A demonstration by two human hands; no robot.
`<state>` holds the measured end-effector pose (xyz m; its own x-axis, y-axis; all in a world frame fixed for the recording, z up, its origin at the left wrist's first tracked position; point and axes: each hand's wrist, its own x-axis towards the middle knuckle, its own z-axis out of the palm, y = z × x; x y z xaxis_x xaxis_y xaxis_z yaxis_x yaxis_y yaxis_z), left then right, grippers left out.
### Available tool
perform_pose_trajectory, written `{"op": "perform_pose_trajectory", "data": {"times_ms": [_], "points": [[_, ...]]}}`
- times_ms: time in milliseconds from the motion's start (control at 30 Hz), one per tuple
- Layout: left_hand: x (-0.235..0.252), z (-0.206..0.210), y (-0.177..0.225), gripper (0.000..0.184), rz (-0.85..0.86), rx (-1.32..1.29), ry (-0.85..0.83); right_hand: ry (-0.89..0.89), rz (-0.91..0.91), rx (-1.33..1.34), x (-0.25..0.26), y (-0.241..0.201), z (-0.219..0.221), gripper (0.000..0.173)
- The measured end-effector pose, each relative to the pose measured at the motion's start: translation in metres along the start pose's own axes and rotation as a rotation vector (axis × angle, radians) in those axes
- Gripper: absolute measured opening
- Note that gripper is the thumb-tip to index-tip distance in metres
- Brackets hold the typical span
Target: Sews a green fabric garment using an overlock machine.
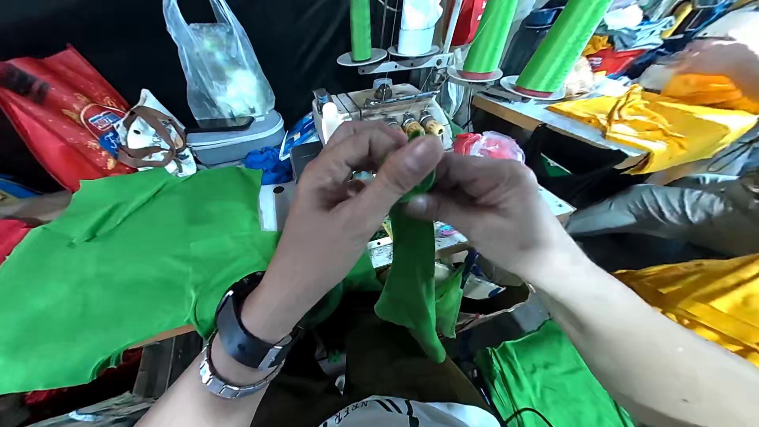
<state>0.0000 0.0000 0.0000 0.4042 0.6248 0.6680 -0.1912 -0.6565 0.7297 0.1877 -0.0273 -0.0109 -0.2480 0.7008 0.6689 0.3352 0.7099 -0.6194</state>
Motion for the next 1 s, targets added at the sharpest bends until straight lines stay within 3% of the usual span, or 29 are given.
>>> {"op": "perform_pose_trajectory", "data": {"times_ms": [133,200,267,400,500,600,733,800,833,900,1000], "points": [[-0.004,-0.006,-0.013,0.041,-0.253,-0.187,-0.112,-0.105,-0.018,0.378,0.025,0.047,-0.005,0.015],[-0.007,-0.004,-0.017,0.018,-0.322,-0.229,-0.082,-0.143,0.098,0.399,0.023,0.036,-0.01,0.013],[-0.008,-0.006,-0.018,0.011,-0.325,-0.244,-0.059,-0.16,0.21,0.319,0.012,0.015,-0.017,0.018],[-0.011,-0.01,-0.018,0.016,-0.344,-0.215,0.025,-0.133,0.271,0.302,0.006,0.019,-0.019,0.014],[-0.014,-0.013,-0.02,0.016,-0.325,-0.078,0.044,-0.087,0.191,0.339,0.01,0.04,-0.017,0.007],[-0.02,-0.02,-0.025,0.019,-0.29,0.07,0.064,-0.06,0.082,0.396,0.019,0.075,-0.011,0.012],[-0.023,-0.025,-0.029,0.02,-0.269,0.17,0.078,-0.067,0.263,0.371,0.02,0.062,-0.001,0.013],[-0.021,-0.02,-0.026,0.019,-0.289,0.14,0.092,-0.073,0.023,0.471,0.023,0.091,0.016,0.026],[-0.021,-0.02,-0.025,0.019,-0.284,0.111,0.09,-0.069,-0.027,0.463,0.024,0.09,0.024,0.036],[-0.02,-0.023,-0.024,0.02,-0.242,0.075,0.094,-0.059,0.066,0.264,0.017,0.051,0.024,0.049],[-0.019,-0.036,-0.017,0.026,-0.214,0.018,0.156,-0.107,0.145,-0.09,0.015,0.036,0.011,0.04]]}}
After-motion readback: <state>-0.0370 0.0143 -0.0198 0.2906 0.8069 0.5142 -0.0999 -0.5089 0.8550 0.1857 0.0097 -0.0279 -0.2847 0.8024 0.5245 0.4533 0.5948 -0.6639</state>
